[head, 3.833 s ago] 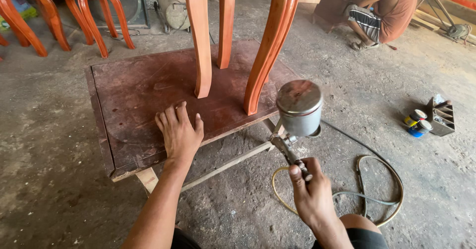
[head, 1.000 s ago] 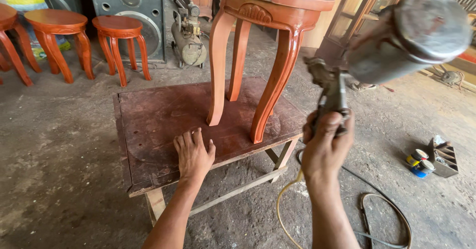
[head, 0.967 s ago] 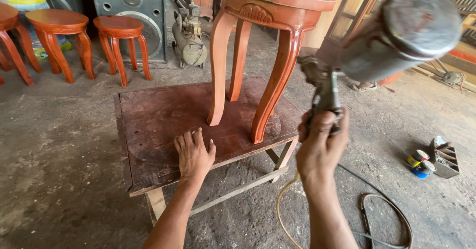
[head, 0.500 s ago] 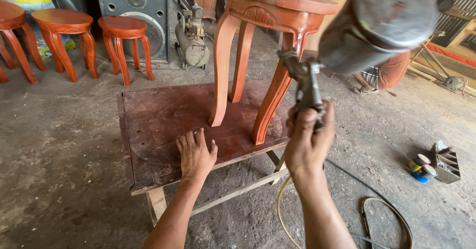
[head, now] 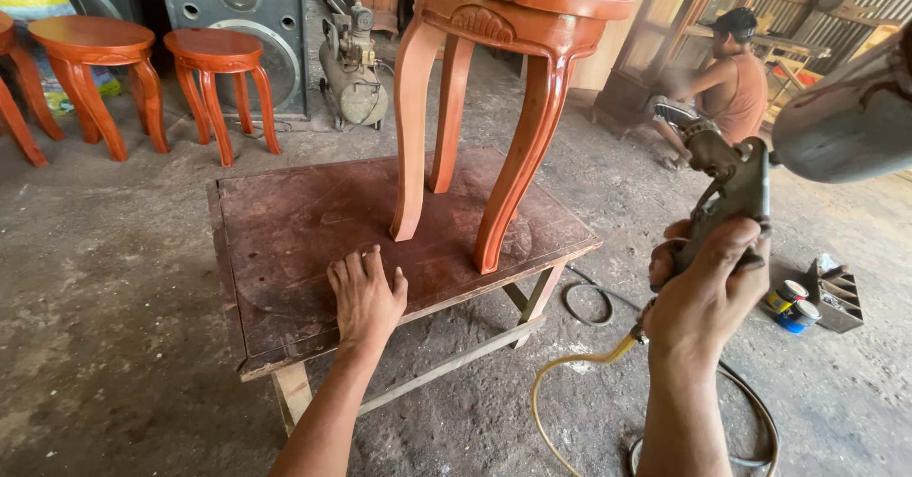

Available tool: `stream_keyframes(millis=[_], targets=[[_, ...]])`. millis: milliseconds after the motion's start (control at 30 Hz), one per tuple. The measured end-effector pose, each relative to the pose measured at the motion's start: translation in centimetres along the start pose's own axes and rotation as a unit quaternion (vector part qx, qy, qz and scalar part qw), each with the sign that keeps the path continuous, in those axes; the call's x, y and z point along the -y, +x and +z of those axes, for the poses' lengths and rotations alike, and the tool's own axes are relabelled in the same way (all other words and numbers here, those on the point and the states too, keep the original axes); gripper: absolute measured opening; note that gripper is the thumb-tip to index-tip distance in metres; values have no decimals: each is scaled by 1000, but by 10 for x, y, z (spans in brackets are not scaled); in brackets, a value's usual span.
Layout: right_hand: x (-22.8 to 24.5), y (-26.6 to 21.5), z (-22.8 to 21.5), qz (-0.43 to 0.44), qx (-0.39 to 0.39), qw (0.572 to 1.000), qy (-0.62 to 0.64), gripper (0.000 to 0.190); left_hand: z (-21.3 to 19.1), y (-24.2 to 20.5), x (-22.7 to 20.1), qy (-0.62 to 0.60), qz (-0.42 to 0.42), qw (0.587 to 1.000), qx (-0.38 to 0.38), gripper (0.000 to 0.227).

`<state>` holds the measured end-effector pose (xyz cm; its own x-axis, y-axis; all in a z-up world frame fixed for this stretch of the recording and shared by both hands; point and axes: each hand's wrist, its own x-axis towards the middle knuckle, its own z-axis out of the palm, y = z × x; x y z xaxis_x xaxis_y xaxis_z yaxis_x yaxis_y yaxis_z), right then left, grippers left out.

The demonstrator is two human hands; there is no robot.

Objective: The person uses a spray gun to apply a finish to a wooden stool, rotating the stool by hand to coat the legs and underside.

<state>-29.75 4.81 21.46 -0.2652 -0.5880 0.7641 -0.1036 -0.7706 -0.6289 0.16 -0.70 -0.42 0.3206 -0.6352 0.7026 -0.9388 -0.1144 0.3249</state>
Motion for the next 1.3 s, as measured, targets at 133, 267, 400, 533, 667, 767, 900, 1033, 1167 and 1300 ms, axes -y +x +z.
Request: stream_keyframes(millis=[133,267,400,533,667,767,900,1033,1167,1300], targets=[[9,7,5,16,27,999,9,57,1,2,1,14,2,1000,7,57],[19,2,6,44,91,989,105,63,0,1,1,6,-2,1000,10,56],[20,10,-8,50,118,989,72,64,0,1,1,8,6,1000,-3,56],[2,25,-19,53,50,997,31,58,0,1,-1,-2,-8,1000,-15,55],[-13,34,-25,64,8,997,39,53,-3,0,-1,-23,-27,999,-21,53],[-23,24,-29,59,51,994,-71,57,-6,1,-2,-20,-20,999,-31,53],[-49,6,-24,140,75,976,-149,52,-7,1,-3,-16,-8,999,-34,52],[-81,-11,-28,158,110,954,-230,61,-4,0,-2,-15,-5,999,-32,51],[-92,-41,-44,239,140,922,-272,62,2,0,2,-21,10,999,-22,49],[-91,-66,-56,281,151,912,-259,63,3,0,3,-66,29,997,-31,44]])
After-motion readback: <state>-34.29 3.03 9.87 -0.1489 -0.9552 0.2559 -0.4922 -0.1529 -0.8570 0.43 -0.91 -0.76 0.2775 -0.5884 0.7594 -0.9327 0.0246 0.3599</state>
